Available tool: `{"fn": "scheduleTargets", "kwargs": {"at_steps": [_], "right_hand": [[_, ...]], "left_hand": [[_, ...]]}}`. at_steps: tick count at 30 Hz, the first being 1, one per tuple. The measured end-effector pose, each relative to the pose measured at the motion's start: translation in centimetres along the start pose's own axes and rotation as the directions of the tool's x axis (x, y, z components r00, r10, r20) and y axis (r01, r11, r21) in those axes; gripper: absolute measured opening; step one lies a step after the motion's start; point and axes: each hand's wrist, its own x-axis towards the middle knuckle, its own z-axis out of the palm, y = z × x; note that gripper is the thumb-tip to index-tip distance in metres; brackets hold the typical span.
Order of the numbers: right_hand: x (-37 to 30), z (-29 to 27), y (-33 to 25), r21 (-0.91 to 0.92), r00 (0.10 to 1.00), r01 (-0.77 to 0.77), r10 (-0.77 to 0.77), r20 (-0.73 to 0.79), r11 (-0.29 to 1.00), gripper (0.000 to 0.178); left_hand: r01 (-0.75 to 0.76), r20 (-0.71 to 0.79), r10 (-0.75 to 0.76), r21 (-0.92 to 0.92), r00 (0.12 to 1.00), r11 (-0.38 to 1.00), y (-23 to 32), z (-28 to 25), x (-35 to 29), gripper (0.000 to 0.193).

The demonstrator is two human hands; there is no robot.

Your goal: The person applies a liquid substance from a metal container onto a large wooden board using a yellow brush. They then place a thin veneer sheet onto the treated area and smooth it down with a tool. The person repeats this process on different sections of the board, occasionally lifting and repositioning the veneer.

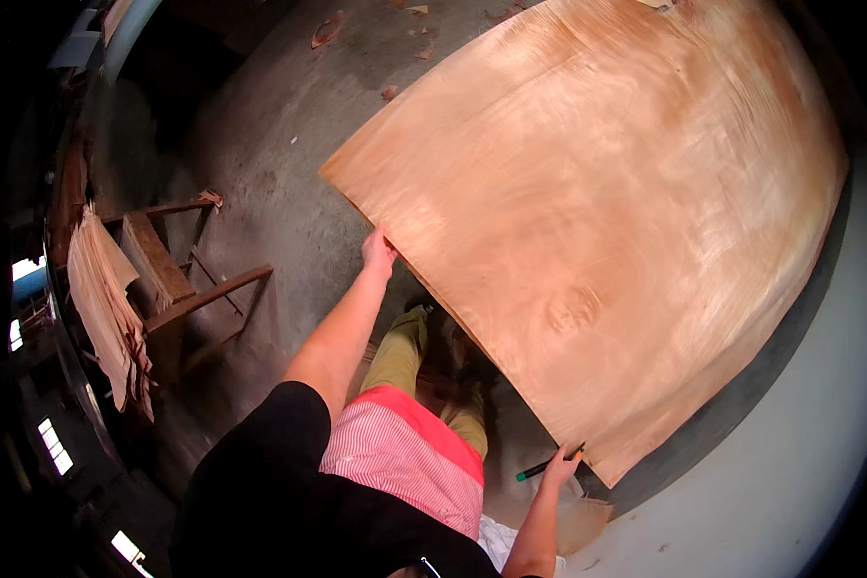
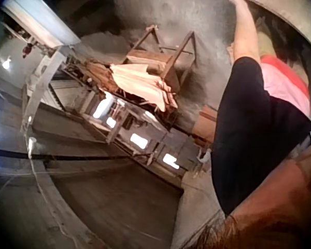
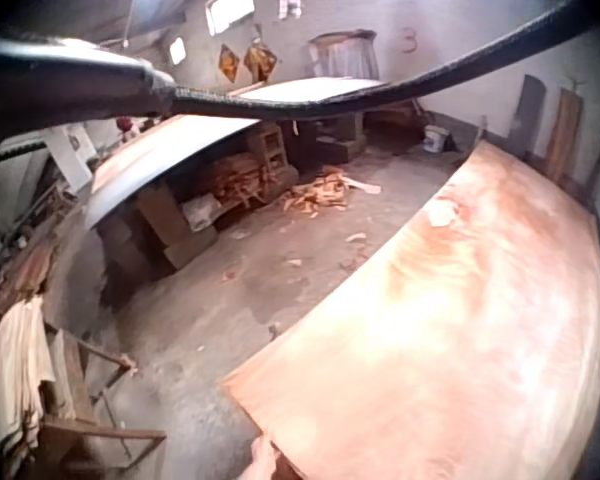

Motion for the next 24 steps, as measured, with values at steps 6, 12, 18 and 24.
{"fn": "scheduleTargets", "kwargs": {"at_steps": [6,12,18,24], "right_hand": [[-0.3,-3.4,-1.8,-0.029,0.986,-0.159,0.161,0.055,0.987,0.044],[-0.2,-5.0,-2.6,-0.105,0.981,-0.175,0.183,0.07,0.979,0.042],[-2.5,-1.8,-1.9,0.038,0.978,-0.193,0.19,0.083,0.98,0.043],[-2.6,1.0,-1.8,-0.041,0.997,-0.067,0.068,0.028,0.997,0.035]], "left_hand": [[-0.271,0.118,0.296,-0.19,0.948,0.944,6.4,1.6,2.9,0.035],[-0.431,0.024,0.432,0.141,0.901,0.891,7.7,1.0,5.0,0.025],[-0.422,-0.088,0.435,0.135,0.896,0.896,8.7,1.5,8.0,0.012],[-0.438,-0.014,0.44,0.05,0.898,0.897,9.9,0.3,9.6,0.015]]}}
